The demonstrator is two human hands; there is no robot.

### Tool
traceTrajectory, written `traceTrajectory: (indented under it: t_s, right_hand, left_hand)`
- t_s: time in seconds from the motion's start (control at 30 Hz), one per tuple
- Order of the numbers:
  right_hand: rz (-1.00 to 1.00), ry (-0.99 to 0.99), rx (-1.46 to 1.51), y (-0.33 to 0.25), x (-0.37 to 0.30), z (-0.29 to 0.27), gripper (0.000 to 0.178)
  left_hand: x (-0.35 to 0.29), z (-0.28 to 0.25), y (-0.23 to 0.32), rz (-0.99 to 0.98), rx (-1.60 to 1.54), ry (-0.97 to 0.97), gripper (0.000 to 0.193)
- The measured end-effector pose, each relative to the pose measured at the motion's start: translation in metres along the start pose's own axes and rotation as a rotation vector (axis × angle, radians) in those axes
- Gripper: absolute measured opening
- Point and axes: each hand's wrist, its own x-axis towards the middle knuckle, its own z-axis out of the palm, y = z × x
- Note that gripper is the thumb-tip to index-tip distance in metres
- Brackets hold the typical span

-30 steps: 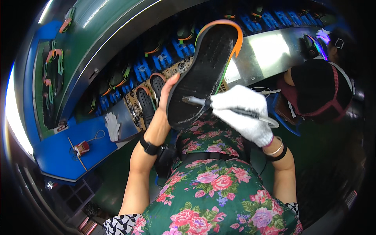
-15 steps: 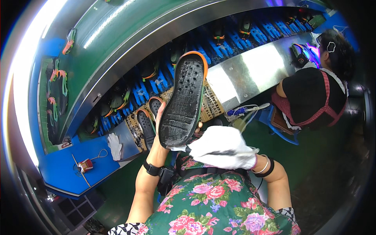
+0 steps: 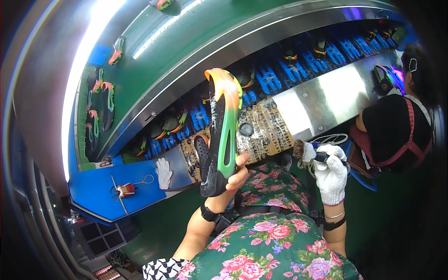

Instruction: Applying adhesive to the bottoms of shoe soles using a brush on a factory assembly line.

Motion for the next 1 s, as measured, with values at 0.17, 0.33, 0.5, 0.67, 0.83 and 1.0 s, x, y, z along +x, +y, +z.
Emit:
traceTrajectory:
  t_s: [0.17,0.33,0.5,0.67,0.83,1.0]
  right_hand:
    - [0.042,0.064,-0.075,0.012,0.005,-0.010,0.022]
    - [0.058,0.093,-0.149,0.017,0.014,-0.006,0.021]
    - [0.071,0.116,-0.184,0.031,0.023,-0.013,0.019]
    - [0.119,0.103,-0.255,0.052,0.034,-0.010,0.018]
    - [0.197,0.007,-0.370,0.076,0.045,0.003,0.019]
    - [0.234,0.021,-0.452,0.087,0.045,0.006,0.020]
  left_hand:
    - [0.009,-0.001,-0.001,-0.092,-0.071,-0.289,0.041]
    - [-0.008,0.021,-0.018,0.297,-0.020,-0.183,0.057]
    - [-0.028,0.055,0.040,0.311,0.600,-0.062,0.126]
    - [-0.049,0.119,0.131,0.519,0.794,-0.312,0.130]
    - [-0.070,0.149,0.254,0.947,0.384,-0.171,0.120]
    - [-0.065,0.132,0.253,1.277,0.104,0.044,0.110]
